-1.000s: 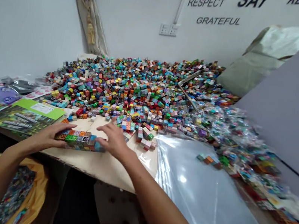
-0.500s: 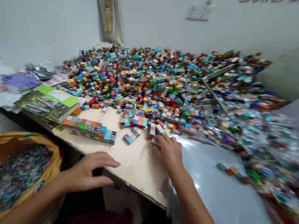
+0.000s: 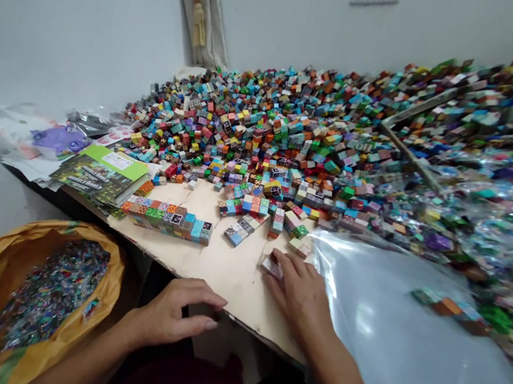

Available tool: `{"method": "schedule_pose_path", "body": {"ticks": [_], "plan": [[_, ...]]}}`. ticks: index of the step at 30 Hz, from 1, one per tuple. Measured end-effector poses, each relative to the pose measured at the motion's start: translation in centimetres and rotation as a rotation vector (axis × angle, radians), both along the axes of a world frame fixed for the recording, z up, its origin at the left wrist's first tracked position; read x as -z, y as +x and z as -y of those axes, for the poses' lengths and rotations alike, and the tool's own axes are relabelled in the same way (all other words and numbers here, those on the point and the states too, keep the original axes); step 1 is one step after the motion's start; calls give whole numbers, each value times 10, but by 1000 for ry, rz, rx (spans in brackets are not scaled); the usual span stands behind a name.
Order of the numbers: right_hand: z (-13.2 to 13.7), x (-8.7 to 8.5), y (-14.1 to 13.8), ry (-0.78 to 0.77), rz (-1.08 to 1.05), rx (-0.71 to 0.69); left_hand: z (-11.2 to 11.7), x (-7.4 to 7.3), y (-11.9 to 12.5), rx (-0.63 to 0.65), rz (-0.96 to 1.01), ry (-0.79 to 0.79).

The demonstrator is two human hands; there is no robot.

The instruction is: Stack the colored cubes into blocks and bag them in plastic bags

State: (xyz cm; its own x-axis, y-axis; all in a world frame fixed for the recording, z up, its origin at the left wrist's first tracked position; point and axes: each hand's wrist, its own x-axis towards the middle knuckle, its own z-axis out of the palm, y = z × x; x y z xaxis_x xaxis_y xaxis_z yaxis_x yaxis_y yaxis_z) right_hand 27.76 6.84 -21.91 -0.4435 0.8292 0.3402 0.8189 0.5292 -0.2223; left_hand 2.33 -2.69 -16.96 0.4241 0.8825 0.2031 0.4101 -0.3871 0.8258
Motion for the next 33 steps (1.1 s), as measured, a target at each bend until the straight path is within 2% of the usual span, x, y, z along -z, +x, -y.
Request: {"method": "schedule_pose_path", "body": {"ticks": [2, 4, 7, 10, 13, 16, 33], "plan": [[0, -7, -2, -54, -85, -16, -1, 2, -2, -33, -3, 32], [-1, -22, -14, -100, -187, -60, -3, 7, -4, -80, -19, 79], [-4, -48, -49, -155, -322, -164, -4, 15, -6, -144, -37, 153], [-14, -62, -92, -180, -376, -256, -5, 22, -6, -161, -46, 169], [-28, -59, -123, -220, -331, -282, -4, 26, -6, -162, -62, 155], [-37, -52, -136, -240, -280, -280, -4, 29, -6, -160, -64, 151], [-42, -48, -153, -375, -307, -351, -4, 35, -4, -178, -65, 177]]}}
